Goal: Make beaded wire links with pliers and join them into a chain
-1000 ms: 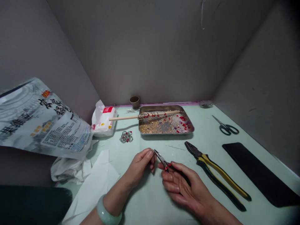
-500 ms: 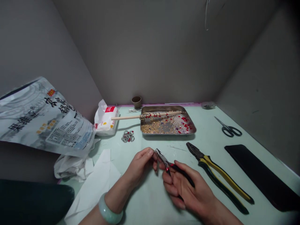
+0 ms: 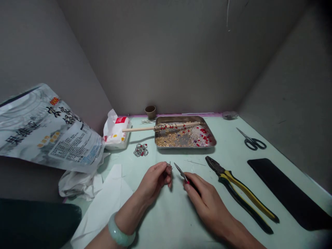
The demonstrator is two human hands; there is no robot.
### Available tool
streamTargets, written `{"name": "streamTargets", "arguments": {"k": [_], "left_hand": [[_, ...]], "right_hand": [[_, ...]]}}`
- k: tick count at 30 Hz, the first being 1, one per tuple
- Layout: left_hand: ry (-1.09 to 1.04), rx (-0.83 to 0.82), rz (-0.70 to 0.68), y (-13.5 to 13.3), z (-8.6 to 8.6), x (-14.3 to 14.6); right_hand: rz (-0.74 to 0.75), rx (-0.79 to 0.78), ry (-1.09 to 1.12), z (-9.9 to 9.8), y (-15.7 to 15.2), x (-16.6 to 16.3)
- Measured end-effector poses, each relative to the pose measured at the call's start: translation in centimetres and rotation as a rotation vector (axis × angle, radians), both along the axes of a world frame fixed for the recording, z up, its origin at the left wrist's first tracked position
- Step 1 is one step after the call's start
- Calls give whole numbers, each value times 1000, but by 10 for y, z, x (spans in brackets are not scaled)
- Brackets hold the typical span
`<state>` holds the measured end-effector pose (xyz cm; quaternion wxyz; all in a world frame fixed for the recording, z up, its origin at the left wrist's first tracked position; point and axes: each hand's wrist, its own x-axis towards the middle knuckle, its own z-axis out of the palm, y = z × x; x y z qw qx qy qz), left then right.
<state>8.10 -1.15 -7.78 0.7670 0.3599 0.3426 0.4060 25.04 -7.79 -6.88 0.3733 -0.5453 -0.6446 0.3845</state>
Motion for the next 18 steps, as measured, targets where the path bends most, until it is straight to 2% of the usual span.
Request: {"name": "streamTargets", "arguments": {"k": [2,6,13,18], "left_hand": [[38,3,-2,-1,0,1],[139,46,-30,-2,-2,2],[297,128,-46,-4,-3,4],[342,89,-86,-5,1,6]], "right_hand": [[13,87,-143,-1,1,-1],[11,143,-299,-3,0,-2],[0,162,-398,-10,-2,-2],[-22,192,-453,-14,-2,-4]]}}
